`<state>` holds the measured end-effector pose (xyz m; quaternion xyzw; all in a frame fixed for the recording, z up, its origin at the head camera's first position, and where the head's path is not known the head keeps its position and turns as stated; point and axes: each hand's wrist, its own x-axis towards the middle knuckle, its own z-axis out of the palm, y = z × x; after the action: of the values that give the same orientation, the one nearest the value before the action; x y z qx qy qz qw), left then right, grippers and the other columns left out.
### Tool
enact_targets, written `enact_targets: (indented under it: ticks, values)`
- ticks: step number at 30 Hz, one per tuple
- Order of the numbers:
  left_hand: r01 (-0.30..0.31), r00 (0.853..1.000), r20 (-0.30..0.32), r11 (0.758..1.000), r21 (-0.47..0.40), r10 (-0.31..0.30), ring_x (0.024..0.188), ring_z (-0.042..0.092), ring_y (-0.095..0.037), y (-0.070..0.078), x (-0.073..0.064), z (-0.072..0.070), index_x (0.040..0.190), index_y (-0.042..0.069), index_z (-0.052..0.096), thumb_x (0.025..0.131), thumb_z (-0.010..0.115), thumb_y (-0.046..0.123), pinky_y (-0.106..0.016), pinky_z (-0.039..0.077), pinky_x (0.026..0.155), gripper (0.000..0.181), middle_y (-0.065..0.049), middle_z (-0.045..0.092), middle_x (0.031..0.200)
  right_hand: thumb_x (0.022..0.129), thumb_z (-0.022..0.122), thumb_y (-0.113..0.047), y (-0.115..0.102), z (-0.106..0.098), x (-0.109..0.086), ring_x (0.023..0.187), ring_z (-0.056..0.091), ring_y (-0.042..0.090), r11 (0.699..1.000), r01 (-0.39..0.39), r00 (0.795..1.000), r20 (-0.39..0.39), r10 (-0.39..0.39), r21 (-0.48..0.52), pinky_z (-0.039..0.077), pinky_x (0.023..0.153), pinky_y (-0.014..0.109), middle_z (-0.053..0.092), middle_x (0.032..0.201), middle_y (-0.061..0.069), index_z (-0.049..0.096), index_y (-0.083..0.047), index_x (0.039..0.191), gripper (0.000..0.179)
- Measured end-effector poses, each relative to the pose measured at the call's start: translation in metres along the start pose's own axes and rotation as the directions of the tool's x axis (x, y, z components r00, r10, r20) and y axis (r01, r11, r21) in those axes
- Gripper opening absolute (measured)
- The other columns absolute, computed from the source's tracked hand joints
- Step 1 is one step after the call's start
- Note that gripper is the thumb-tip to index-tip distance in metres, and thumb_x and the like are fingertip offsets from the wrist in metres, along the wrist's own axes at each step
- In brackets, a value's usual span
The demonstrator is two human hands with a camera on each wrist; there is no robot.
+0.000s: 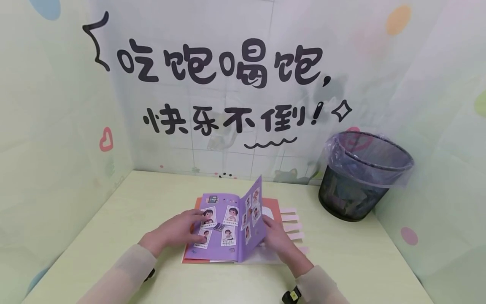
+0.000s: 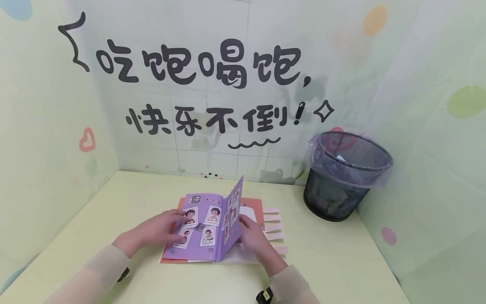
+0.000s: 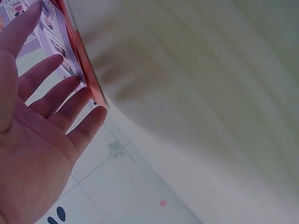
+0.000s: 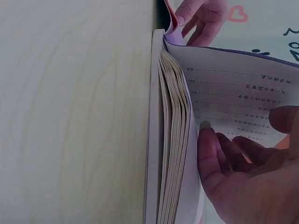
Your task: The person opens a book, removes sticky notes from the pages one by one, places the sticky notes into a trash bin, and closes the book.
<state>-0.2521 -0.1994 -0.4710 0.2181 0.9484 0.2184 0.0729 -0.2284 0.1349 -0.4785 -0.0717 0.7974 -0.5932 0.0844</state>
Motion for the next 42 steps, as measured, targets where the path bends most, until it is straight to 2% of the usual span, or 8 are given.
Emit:
enact_targets:
  ticks: [5, 10, 18, 24, 30, 34, 37, 42]
  values:
    - [0.020, 1.000, -0.005, 1.000, 0.008, -0.020, 0.150, 0.053, -0.047, -0.003, 0.000, 0.000, 0.145, 0.008, 0.071, 0.089, 0.091, 0.041, -0.065, 0.044, 0.126, 0.068, -0.020, 0.059, 0.158, 0.109, 0.061, -0.029, -0.003, 0.013, 0.001, 0.121, 0.070, 0.031, 0.982, 0.064, 0.994, 0.101, -0.047, -0.177, 0.061, 0.100, 0.048, 0.065, 0.150, 0.022, 0.053, -0.005, 0.160, 0.057]
    - [0.019, 1.000, -0.017, 1.000, 0.021, -0.018, 0.150, 0.054, -0.046, -0.010, -0.002, -0.001, 0.144, 0.005, 0.071, 0.089, 0.092, 0.039, -0.063, 0.045, 0.125, 0.068, -0.021, 0.059, 0.160, 0.108, 0.066, -0.040, -0.002, 0.021, -0.002, 0.127, 0.067, 0.034, 0.937, 0.157, 0.977, 0.191, -0.100, -0.311, 0.057, 0.107, 0.054, 0.057, 0.160, 0.022, 0.047, -0.007, 0.166, 0.069]
    - [0.026, 0.999, -0.038, 1.000, 0.008, -0.026, 0.149, 0.054, -0.048, -0.024, -0.006, -0.007, 0.143, 0.006, 0.071, 0.091, 0.090, 0.033, -0.065, 0.046, 0.124, 0.062, -0.023, 0.058, 0.159, 0.101, 0.074, -0.048, -0.005, 0.033, -0.009, 0.153, 0.046, 0.044, 0.819, 0.222, 0.963, 0.252, -0.098, -0.529, 0.043, 0.123, 0.067, 0.049, 0.170, 0.013, 0.053, -0.018, 0.164, 0.073]
    - [0.047, 0.995, -0.095, 0.997, 0.057, -0.041, 0.149, 0.054, -0.049, -0.020, -0.005, -0.016, 0.148, 0.005, 0.067, 0.103, 0.079, 0.030, -0.066, 0.048, 0.122, 0.053, -0.024, 0.057, 0.159, 0.098, 0.078, -0.045, -0.010, 0.040, -0.013, 0.152, 0.046, 0.045, 0.736, 0.248, 0.959, 0.268, -0.094, -0.630, 0.043, 0.122, 0.068, 0.048, 0.171, 0.011, 0.057, -0.021, 0.161, 0.071]
    - [0.008, 0.989, -0.151, 1.000, 0.004, -0.007, 0.146, 0.058, -0.045, -0.006, 0.007, -0.020, 0.158, 0.005, 0.058, 0.107, 0.073, 0.030, -0.063, 0.051, 0.120, 0.059, -0.022, 0.056, 0.160, 0.099, 0.077, -0.046, -0.012, 0.046, -0.015, 0.145, 0.051, 0.039, 0.634, 0.285, 0.954, 0.278, -0.113, -0.719, 0.048, 0.116, 0.061, 0.047, 0.170, 0.011, 0.057, -0.022, 0.160, 0.069]
    - [-0.022, 0.993, -0.114, 1.000, -0.012, 0.020, 0.150, 0.055, -0.046, 0.005, 0.014, -0.014, 0.159, 0.008, 0.056, 0.102, 0.079, 0.034, -0.064, 0.049, 0.122, 0.067, -0.021, 0.053, 0.164, 0.100, 0.074, -0.048, -0.013, 0.048, -0.016, 0.140, 0.053, 0.037, 0.581, 0.317, 0.946, 0.297, -0.132, -0.749, 0.051, 0.110, 0.058, 0.049, 0.169, 0.011, 0.058, -0.023, 0.160, 0.066]
    - [-0.025, 0.998, -0.053, 1.000, -0.016, 0.024, 0.155, 0.049, -0.046, 0.014, 0.017, -0.008, 0.160, 0.009, 0.056, 0.097, 0.085, 0.041, -0.064, 0.046, 0.124, 0.077, -0.020, 0.048, 0.169, 0.101, 0.073, -0.049, -0.014, 0.048, -0.015, 0.138, 0.054, 0.037, 0.556, 0.334, 0.940, 0.311, -0.139, -0.761, 0.052, 0.108, 0.057, 0.050, 0.168, 0.010, 0.059, -0.024, 0.159, 0.065]
    - [0.024, 0.998, 0.067, 0.999, -0.042, -0.021, 0.161, 0.042, -0.045, 0.024, 0.019, 0.003, 0.159, 0.014, 0.058, 0.089, 0.091, 0.047, -0.066, 0.040, 0.128, 0.085, -0.018, 0.044, 0.174, 0.102, 0.072, -0.050, -0.014, 0.047, -0.015, 0.137, 0.054, 0.038, 0.552, 0.340, 0.938, 0.317, -0.141, -0.761, 0.053, 0.107, 0.057, 0.051, 0.167, 0.010, 0.060, -0.025, 0.158, 0.063]
